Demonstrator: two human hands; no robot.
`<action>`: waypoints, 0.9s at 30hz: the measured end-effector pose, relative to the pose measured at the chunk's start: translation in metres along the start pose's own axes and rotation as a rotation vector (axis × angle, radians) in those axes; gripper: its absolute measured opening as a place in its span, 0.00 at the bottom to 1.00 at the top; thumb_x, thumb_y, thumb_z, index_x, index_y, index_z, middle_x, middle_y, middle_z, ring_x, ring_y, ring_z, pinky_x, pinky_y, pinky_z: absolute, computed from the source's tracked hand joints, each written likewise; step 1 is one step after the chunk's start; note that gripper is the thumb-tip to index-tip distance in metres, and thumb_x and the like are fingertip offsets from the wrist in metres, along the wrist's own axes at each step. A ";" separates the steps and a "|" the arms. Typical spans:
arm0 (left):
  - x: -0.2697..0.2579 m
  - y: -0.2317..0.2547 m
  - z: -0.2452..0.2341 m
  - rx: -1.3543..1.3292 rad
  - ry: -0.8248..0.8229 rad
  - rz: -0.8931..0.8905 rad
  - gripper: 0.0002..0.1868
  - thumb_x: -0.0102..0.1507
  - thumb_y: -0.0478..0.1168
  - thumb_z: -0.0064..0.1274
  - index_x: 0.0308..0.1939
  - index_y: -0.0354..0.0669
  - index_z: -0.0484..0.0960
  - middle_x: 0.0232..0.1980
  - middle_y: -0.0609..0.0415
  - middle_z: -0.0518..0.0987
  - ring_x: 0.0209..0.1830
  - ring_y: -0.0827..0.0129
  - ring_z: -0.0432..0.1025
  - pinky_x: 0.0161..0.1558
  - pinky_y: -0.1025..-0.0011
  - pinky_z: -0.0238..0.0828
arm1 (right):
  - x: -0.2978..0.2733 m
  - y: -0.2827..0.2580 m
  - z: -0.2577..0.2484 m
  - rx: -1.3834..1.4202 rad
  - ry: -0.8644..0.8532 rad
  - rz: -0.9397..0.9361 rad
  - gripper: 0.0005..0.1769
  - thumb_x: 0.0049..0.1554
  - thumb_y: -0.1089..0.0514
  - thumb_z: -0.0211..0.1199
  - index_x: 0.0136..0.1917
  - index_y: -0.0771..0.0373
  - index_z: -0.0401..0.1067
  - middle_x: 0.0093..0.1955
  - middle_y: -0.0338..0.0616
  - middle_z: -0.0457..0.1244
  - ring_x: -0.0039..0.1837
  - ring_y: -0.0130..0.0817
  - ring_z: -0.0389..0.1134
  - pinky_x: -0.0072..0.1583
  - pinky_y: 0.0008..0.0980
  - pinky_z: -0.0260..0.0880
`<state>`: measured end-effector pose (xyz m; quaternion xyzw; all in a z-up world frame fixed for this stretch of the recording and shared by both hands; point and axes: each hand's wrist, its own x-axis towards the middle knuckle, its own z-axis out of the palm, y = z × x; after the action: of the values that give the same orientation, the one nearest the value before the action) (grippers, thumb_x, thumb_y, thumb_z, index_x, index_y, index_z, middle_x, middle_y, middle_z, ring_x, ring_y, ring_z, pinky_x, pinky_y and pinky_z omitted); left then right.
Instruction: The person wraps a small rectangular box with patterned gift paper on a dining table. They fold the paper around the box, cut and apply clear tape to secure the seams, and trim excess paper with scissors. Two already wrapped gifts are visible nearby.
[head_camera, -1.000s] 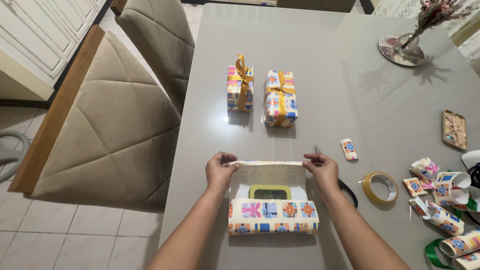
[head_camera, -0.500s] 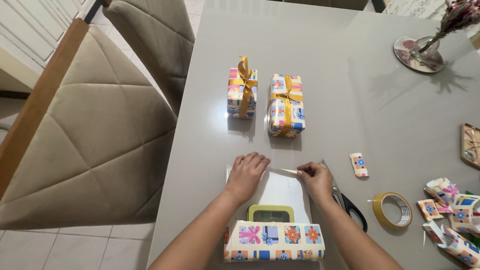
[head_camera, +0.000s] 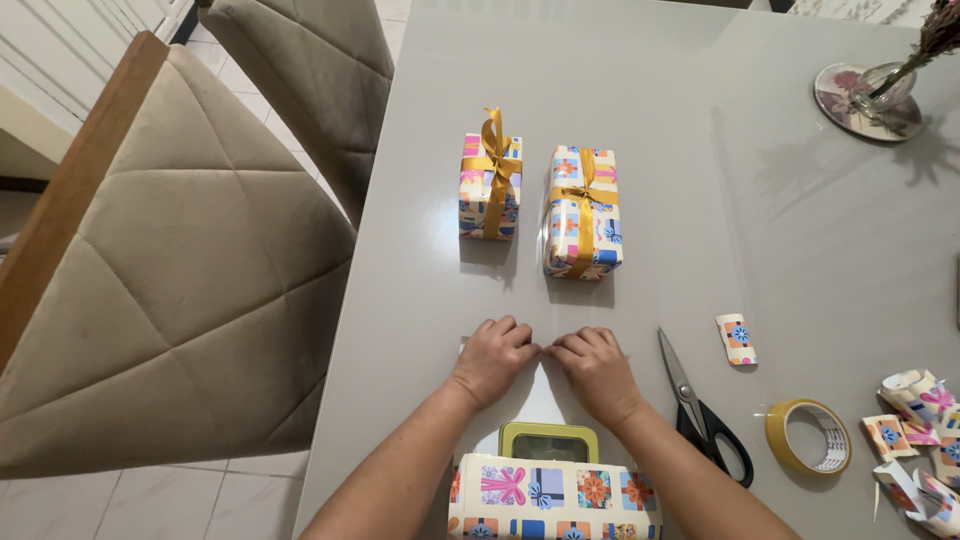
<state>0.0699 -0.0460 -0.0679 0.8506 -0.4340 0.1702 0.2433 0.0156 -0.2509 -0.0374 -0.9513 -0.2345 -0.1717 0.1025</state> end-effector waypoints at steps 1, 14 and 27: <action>-0.001 -0.001 -0.002 0.015 -0.025 0.015 0.07 0.58 0.37 0.54 0.36 0.47 0.86 0.41 0.60 0.78 0.46 0.65 0.72 0.47 0.66 0.68 | -0.001 0.003 0.003 0.008 -0.018 -0.006 0.13 0.49 0.63 0.64 0.49 0.57 0.79 0.50 0.35 0.70 0.54 0.35 0.68 0.59 0.39 0.66; -0.006 -0.012 -0.008 0.140 -0.032 0.190 0.07 0.60 0.39 0.53 0.38 0.46 0.86 0.39 0.60 0.76 0.45 0.68 0.71 0.45 0.67 0.67 | -0.013 0.016 0.006 0.007 -0.072 -0.095 0.18 0.50 0.60 0.62 0.55 0.54 0.79 0.48 0.34 0.67 0.52 0.33 0.67 0.52 0.34 0.68; -0.013 -0.031 -0.031 0.192 -0.189 0.246 0.04 0.56 0.39 0.52 0.32 0.46 0.82 0.40 0.59 0.75 0.46 0.66 0.71 0.47 0.67 0.67 | -0.009 0.024 0.003 0.017 -0.123 -0.110 0.20 0.48 0.60 0.63 0.55 0.54 0.80 0.48 0.34 0.67 0.53 0.32 0.67 0.55 0.33 0.68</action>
<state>0.0853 -0.0047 -0.0571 0.8226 -0.5374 0.1587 0.0965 0.0208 -0.2740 -0.0463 -0.9448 -0.2938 -0.1164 0.0863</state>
